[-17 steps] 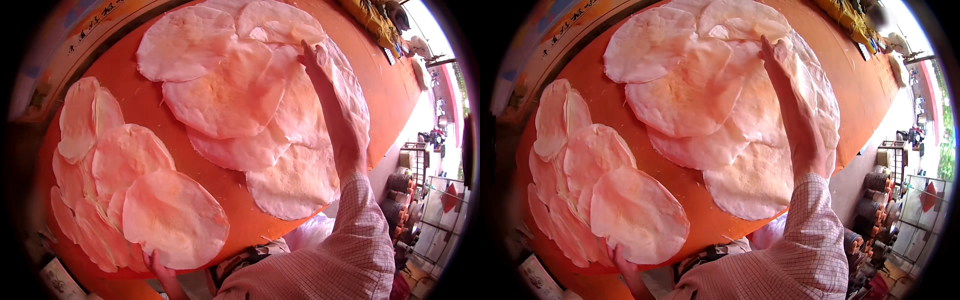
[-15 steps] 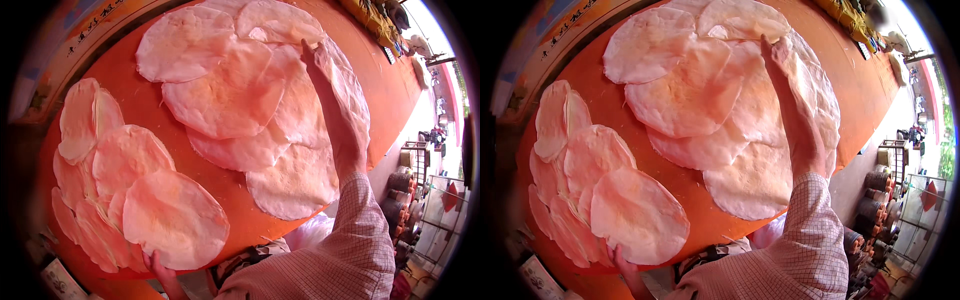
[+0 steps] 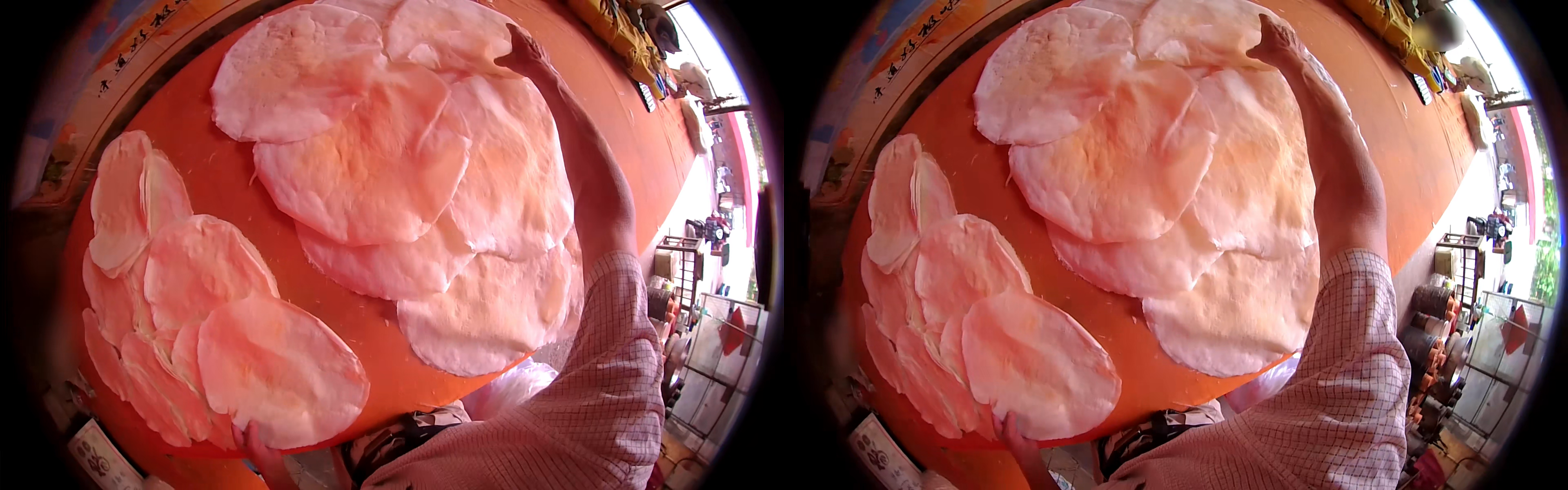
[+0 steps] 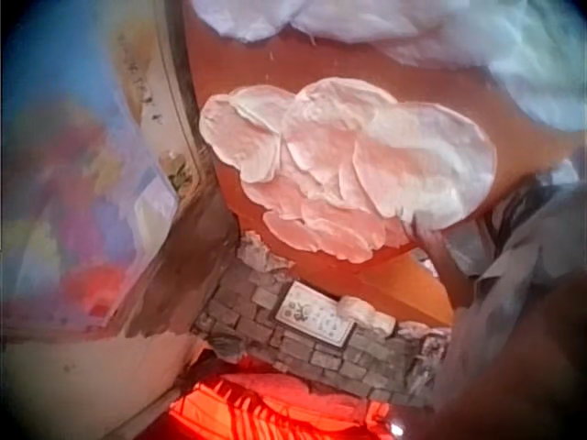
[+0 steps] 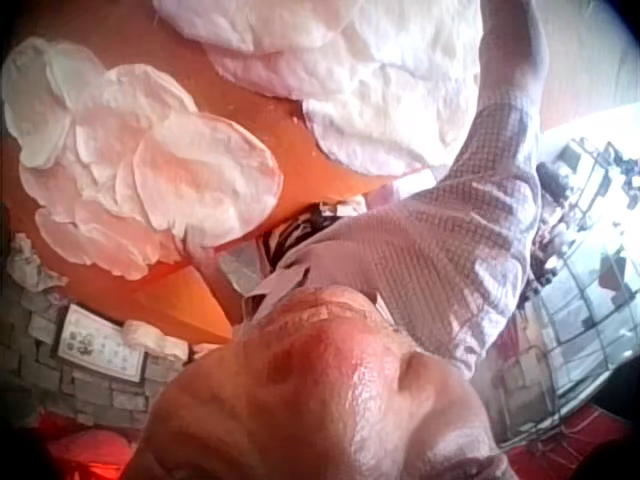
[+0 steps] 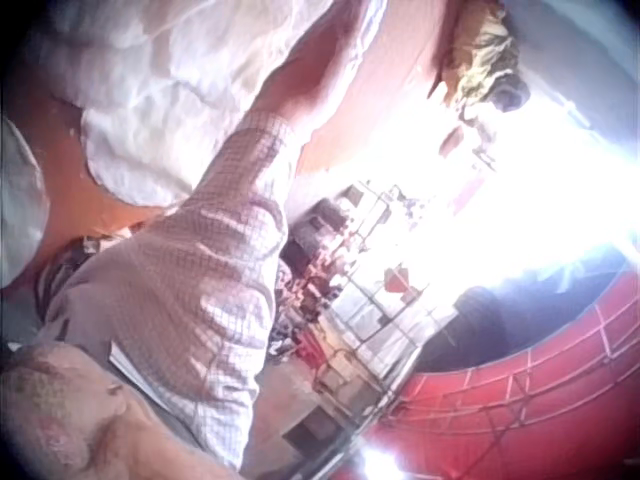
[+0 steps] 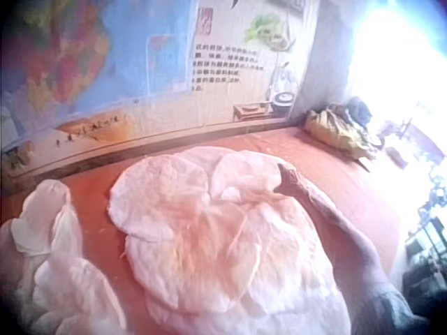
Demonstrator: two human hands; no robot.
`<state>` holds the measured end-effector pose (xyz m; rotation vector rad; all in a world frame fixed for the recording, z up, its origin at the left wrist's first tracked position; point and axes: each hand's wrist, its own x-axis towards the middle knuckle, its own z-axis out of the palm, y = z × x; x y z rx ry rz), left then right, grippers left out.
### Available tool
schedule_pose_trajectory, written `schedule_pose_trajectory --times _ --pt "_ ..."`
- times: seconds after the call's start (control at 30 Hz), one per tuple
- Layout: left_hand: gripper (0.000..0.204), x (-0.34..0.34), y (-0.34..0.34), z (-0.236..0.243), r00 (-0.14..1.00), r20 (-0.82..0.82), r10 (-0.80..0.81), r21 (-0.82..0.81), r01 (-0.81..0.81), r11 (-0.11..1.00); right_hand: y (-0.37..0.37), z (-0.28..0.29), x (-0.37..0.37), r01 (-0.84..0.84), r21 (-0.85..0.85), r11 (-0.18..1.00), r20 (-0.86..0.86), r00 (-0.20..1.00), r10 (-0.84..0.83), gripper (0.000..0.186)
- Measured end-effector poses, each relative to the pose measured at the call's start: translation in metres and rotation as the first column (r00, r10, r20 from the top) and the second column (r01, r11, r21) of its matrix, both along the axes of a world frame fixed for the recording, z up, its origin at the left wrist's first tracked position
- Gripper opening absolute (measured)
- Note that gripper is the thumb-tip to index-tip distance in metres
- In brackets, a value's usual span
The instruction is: The person peels thin layers of cooked dough from a stack and places them separately on a table by hand.
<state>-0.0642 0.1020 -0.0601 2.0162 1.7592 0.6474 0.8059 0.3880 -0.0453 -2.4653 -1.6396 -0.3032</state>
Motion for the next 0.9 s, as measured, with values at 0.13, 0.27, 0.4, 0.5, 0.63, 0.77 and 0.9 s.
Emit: schedule_pose_trajectory --times 0.13,0.27,0.4,0.5,0.63,0.77,0.9 --pt "0.041 0.010 -0.005 0.007 0.926 0.285 0.249 -0.225 -0.188 0.956 0.025 0.004 -0.001 -0.127 -0.149 0.981 -0.121 0.987 0.109 0.043" --pt "0.042 0.048 0.019 0.034 0.625 0.469 0.624 -0.562 -0.334 0.757 0.049 0.040 0.052 -0.212 0.259 0.942 0.154 0.972 0.177 0.022" --pt "0.046 0.042 0.015 0.027 0.865 0.250 0.435 -0.377 -0.327 0.867 0.063 0.137 0.069 -0.249 0.503 0.828 0.411 0.911 0.024 0.018" --pt "0.047 0.039 0.013 0.026 0.803 0.274 0.530 -0.393 -0.409 0.823 0.041 0.164 -0.012 -0.421 0.674 0.607 0.460 0.882 0.101 0.013" --pt "0.050 0.050 0.028 0.030 0.655 0.432 0.620 -0.509 -0.390 0.767 0.023 0.051 0.023 -0.279 0.197 0.940 0.378 0.906 0.189 0.015" --pt "0.053 0.075 0.044 0.049 0.464 0.621 0.632 -0.589 -0.255 0.767 -0.016 -0.045 0.002 -0.192 -0.285 0.939 -0.192 0.971 0.141 0.046" --pt "0.053 0.117 0.050 0.082 0.511 0.665 0.544 -0.521 -0.204 0.829 -0.027 -0.041 -0.100 -0.314 0.227 0.922 -0.210 0.909 0.361 0.034"
